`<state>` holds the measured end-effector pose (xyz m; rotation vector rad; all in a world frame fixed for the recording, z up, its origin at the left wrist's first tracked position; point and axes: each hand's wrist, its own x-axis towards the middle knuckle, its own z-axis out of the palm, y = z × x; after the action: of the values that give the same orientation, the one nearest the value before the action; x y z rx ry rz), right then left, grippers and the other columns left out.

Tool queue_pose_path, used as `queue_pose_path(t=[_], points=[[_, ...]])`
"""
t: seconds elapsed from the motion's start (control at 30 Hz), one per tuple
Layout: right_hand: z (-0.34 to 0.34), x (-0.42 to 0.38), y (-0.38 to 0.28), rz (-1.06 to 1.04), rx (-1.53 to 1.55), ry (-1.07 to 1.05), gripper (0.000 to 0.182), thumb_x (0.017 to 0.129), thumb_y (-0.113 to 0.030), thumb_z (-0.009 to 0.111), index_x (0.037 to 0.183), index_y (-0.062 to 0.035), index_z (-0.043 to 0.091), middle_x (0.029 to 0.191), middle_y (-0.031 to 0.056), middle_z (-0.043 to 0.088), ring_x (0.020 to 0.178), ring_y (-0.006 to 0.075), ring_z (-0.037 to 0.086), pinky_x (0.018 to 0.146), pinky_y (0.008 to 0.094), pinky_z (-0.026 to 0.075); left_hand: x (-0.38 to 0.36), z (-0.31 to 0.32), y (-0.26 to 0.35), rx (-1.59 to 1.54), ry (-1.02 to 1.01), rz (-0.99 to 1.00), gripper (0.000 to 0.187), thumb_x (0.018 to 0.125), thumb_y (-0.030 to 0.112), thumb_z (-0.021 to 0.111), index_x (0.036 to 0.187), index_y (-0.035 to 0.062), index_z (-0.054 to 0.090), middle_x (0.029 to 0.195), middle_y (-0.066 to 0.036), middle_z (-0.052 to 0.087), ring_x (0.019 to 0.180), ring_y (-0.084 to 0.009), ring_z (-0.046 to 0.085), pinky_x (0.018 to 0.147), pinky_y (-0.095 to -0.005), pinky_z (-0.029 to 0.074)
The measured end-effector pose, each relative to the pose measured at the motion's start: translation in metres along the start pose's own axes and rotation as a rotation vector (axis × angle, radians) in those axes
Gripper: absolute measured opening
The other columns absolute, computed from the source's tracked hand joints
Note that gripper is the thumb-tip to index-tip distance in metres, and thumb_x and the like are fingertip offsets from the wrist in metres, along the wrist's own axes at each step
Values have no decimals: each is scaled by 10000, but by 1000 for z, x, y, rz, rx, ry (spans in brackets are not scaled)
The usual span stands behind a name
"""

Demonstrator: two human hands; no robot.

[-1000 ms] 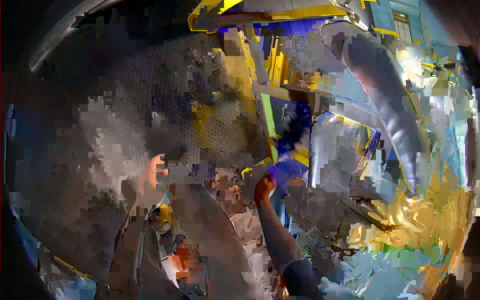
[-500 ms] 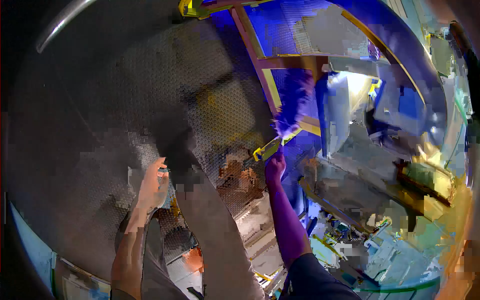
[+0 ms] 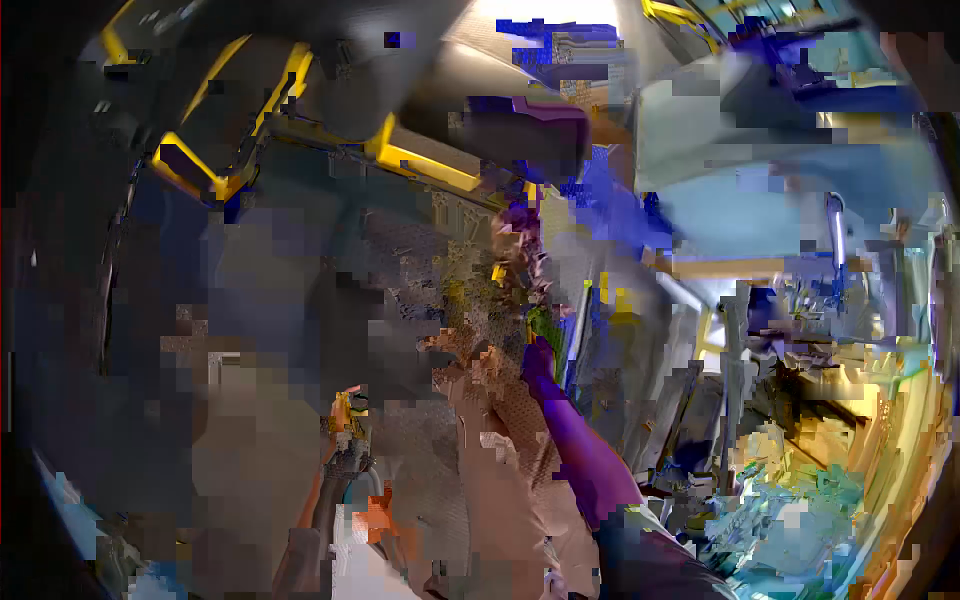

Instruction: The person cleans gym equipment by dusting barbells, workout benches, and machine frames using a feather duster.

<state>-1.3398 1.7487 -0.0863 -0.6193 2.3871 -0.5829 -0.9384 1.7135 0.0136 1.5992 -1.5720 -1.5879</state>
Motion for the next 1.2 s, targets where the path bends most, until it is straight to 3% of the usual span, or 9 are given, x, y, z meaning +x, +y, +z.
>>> queue_pose_path(t=[0.03, 0.2, 0.27, 0.4, 0.6, 0.77, 0.87, 1.0, 1.2], points=[[0, -10, -8, -102, 83, 99, 322, 979, -204, 493, 1249, -114, 644, 679, 17, 552, 598, 145, 539, 567, 348, 444, 9, 10, 11, 27, -34, -1, 416, 946, 94, 531, 1354, 56, 460, 1177, -163, 575, 957, -220, 602, 896, -361, 495], [7, -5, -1, 9, 134, 117, 287, 985, -290, 518, 942, -16, 589, 743, 129, 589, 696, 230, 585, 674, 381, 464, 75, 63, 59, 151, -182, 122, 430, 947, 118, 554, 1362, 61, 455, 1187, -153, 567, 930, -212, 601, 894, -363, 493], [5, 10, -1, 95, 171, -33, 280, 995, -308, 478, 1059, -69, 609, 956, 236, 647, 930, 451, 613, 793, 492, 468, 112, 90, 103, 218, -235, 131, 438, 943, 115, 566, 1363, 59, 453, 1196, -155, 561, 932, -215, 601, 889, -362, 494], [27, 82, 16, -66, 291, 27, 274, 996, -280, 513, 1068, -39, 622, 880, 205, 644, 841, 390, 636, 749, 427, 489, 202, 129, 201, 338, -277, 437, 438, 920, 85, 589, 1339, 47, 467, 1206, -162, 557, 966, -233, 603, 880, -361, 497], [24, 152, 73, 154, 164, 5, 292, 1004, -283, 486, 1099, -52, 637, 929, 232, 656, 886, 418, 648, 742, 455, 495, 369, 207, 326, 649, -80, 848, 410, 919, 106, 591, 1313, 71, 482, 1292, -150, 537, 1166, -313, 537, 995, -367, 443], [-37, 181, 90, 58, 186, 47, 274, 1006, -268, 480, 986, -17, 589, 854, 251, 593, 830, 439, 616, 713, 465, 476, 424, 251, 304, 1019, 211, 875, 455, 901, 339, 560, 1313, 154, 509, 1458, -128, 427, 1403, -353, 354, 1131, -568, 234], [-47, 265, 71, -132, 185, 75, 244, 1004, -237, 477, 932, -12, 536, 815, 246, 545, 779, 438, 584, 684, 429, 476, 428, 249, 303, 911, 160, 907, 431, 884, 289, 523, 1279, 122, 573, 1469, -152, 439, 1396, -372, 373, 1117, -543, 258], [-70, 383, -17, -58, 12, -35, 290, 993, -273, 470, 915, -19, 586, 874, 245, 634, 847, 466, 607, 693, 502, 472, 428, 246, 310, 947, 125, 895, 463, 858, 259, 505, 1274, 66, 575, 1458, -196, 455, 1386, -391, 381, 1128, -504, 239], [-68, 305, 3, 8, -132, -82, 241, 1006, -220, 423, 968, -23, 558, 892, 291, 635, 836, 491, 613, 719, 575, 490, 428, 243, 302, 917, 129, 819, 484, 850, 325, 474, 1286, 140, 574, 1471, -162, 445, 1412, -351, 349, 1152, -480, 179]])
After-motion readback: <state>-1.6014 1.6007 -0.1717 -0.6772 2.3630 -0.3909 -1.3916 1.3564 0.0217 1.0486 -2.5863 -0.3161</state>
